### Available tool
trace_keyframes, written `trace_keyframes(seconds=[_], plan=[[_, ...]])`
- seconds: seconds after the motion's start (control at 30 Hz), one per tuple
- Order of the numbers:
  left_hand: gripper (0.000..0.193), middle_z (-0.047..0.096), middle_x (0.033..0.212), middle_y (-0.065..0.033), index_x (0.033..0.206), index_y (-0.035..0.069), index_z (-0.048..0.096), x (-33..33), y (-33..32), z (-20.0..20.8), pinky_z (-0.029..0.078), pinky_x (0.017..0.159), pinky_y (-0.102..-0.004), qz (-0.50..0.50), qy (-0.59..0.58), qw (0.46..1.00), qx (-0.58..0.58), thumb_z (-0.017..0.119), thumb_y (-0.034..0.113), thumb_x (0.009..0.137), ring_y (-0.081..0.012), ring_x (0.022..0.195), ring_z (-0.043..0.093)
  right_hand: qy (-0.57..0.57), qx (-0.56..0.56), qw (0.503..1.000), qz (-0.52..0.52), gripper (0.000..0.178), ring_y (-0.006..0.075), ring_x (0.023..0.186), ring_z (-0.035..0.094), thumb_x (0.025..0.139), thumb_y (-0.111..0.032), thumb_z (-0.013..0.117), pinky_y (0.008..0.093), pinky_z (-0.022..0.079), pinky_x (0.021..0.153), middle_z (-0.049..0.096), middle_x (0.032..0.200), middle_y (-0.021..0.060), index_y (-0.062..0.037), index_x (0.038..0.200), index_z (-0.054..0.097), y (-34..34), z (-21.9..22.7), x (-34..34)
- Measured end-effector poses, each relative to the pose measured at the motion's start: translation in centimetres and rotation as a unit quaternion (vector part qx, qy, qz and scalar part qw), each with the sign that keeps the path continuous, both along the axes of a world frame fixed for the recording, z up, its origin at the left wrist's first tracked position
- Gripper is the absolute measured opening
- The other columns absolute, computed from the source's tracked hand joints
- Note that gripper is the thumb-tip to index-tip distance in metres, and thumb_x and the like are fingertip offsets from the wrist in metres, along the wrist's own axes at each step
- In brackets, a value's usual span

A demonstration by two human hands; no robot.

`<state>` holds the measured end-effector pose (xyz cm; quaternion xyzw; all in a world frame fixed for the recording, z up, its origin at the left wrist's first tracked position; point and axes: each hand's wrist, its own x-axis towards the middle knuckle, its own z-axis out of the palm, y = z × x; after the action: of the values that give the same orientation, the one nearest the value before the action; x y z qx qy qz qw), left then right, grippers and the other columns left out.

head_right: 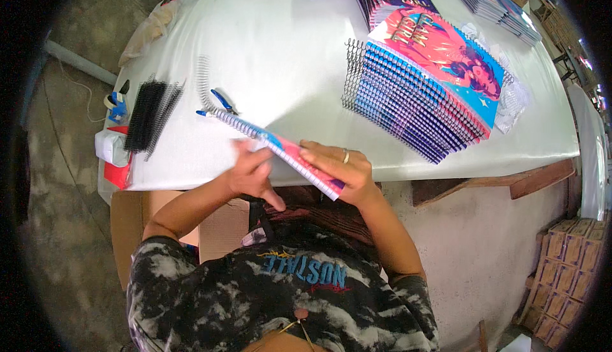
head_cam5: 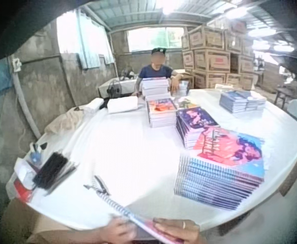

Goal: The person inserts spiral bindings into notebooks and secures them with pliers. They handle multiple notebooks, aligning the spirals and crimping them to complete the assembly.

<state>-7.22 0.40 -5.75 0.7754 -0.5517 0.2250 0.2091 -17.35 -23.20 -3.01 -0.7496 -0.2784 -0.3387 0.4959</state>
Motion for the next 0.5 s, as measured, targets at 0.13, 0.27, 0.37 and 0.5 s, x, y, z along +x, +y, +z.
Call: trace_keyframes(seconds=[0.13, 0.27, 0.37, 0.5], plan=[[0.12, 0.009, 0.144, -0.0265, 0.134, -0.011, 0.012, 6.1, 5.5, -0.3, 0.007, 0.106, -0.0548, 0.17, -0.155, 0.955, -0.187, 0.057, 0.073, 0.062, -0.0376, 0.133, 0.011, -0.02, -0.033, 0.998, 0.046, 0.032, 0.03, 0.088, 0.066, 0.073, -0.008, 0.068, 0.0325, 0.055, 0.071, 0.065, 0.095, 0.0188, 0.0004, 0.103, 0.063, 1.0, 0.6, -0.2], [0.105, 0.024, 0.143, -0.0205, 0.134, -0.01, 0.022, -2.7, -2.9, -0.4, 0.011, 0.103, -0.0635, -0.026, -0.099, 0.983, -0.155, 0.036, 0.076, 0.075, -0.0412, 0.132, 0.019, 0.005, 0.002, 1.0, 0.008, 0.033, 0.0297, 0.089, 0.065, 0.072, -0.005, 0.067, 0.0339, 0.053, 0.075, 0.064, 0.1, 0.0185, 0.0023, 0.104, 0.063, -0.1, 0.3, 0.1], [0.117, 0.016, 0.141, -0.0303, 0.133, -0.014, 0.016, -0.6, -1.3, 0.8, 0.005, 0.102, -0.0644, 0.007, -0.089, 0.988, -0.127, 0.039, 0.08, 0.068, -0.0478, 0.13, 0.012, 0.003, -0.007, 0.999, 0.032, 0.035, 0.0284, 0.088, 0.065, 0.07, -0.004, 0.067, 0.0335, 0.053, 0.074, 0.064, 0.101, 0.0187, 0.0022, 0.104, 0.062, 0.6, 0.5, 0.0], [0.131, 0.007, 0.139, -0.0379, 0.132, -0.016, 0.014, -1.1, -1.7, -0.3, 0.002, 0.1, -0.0655, 0.101, 0.052, 0.993, -0.015, 0.049, 0.084, 0.056, -0.057, 0.127, 0.004, 0.009, -0.006, 1.0, 0.018, 0.033, 0.0289, 0.087, 0.066, 0.071, -0.004, 0.067, 0.0332, 0.053, 0.073, 0.064, 0.1, 0.0197, 0.0019, 0.104, 0.063, 1.0, 0.3, 0.1]])
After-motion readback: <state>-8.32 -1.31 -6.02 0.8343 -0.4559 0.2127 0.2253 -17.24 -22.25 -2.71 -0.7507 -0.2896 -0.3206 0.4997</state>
